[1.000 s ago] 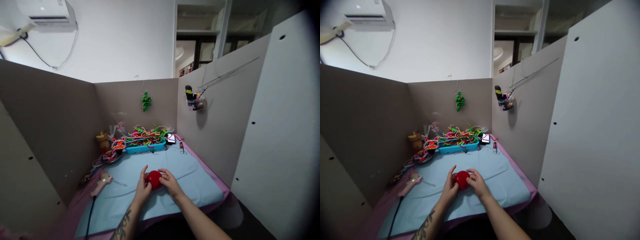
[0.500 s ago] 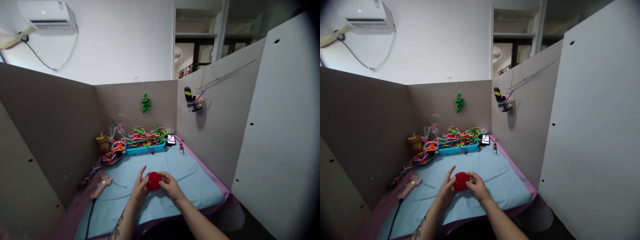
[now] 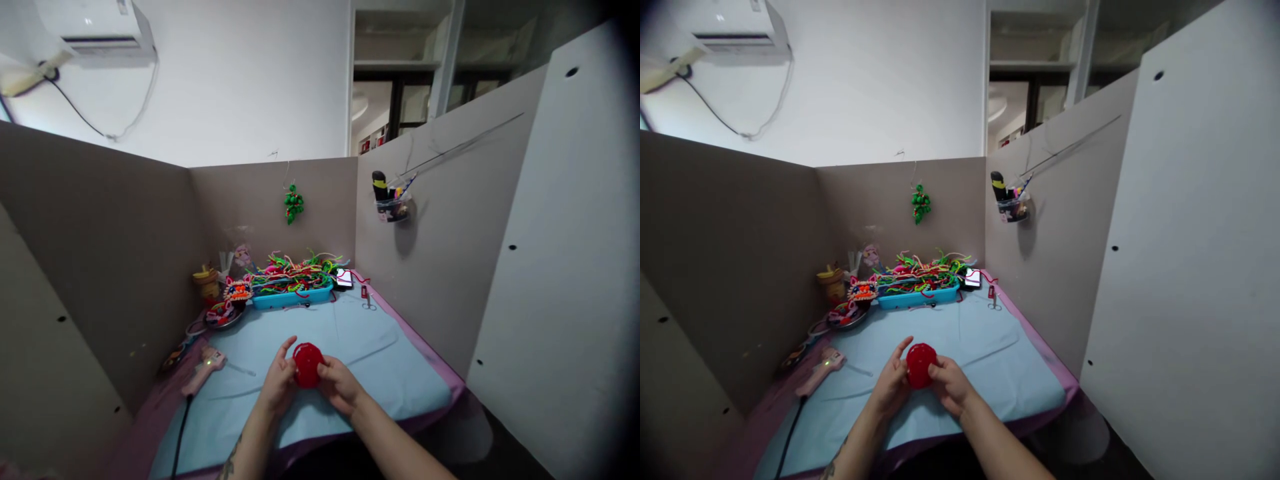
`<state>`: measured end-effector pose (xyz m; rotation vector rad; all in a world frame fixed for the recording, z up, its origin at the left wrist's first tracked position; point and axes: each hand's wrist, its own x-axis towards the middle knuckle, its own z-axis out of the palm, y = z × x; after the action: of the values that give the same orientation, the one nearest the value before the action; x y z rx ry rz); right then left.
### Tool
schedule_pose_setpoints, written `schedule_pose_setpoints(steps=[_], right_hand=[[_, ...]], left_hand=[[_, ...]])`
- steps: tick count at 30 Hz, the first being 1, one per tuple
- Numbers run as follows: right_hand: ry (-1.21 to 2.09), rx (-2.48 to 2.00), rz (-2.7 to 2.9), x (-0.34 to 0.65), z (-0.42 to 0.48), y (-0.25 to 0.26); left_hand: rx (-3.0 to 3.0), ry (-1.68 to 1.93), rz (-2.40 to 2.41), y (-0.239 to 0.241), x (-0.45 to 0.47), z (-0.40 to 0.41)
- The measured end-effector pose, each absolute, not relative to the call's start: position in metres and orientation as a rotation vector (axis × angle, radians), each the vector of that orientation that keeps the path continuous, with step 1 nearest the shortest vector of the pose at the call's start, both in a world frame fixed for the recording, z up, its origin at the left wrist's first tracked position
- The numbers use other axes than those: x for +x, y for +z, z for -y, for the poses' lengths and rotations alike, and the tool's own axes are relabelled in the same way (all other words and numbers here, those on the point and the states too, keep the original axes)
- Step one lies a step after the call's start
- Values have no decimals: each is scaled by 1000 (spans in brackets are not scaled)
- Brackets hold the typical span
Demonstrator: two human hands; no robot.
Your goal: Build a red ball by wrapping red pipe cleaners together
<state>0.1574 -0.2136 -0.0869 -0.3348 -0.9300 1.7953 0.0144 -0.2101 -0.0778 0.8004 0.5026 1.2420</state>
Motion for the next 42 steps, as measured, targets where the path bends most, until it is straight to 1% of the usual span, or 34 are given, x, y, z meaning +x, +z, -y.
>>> schedule_pose_setpoints(steps=[4,11,19,22,26,28,31,34,42], right_hand=[[1911,-228,892,158,218,-86],[1887,-298,822,162,212,-78],[2008,-258,747,161,214,-78],[1899,-341,781,163,211,-76],[1526,-638,755,167,205,-74],[1423,-772,712,166,205,-76],[1475,-827,772,161,209,-77],[1555,-738,830,155,214,-75],[1707,-489,692,157,214,-73]], left_hand=[[730,1204,-426,-77,20,223],[724,1245,-482,-72,20,224],[780,1194,-452,-65,34,223],[729,1247,-494,-65,32,216],[629,1413,-525,-65,27,209],[607,1446,-498,-66,28,208],[594,1430,-450,-67,32,210],[611,1414,-429,-70,35,213],[647,1314,-429,-77,30,221]])
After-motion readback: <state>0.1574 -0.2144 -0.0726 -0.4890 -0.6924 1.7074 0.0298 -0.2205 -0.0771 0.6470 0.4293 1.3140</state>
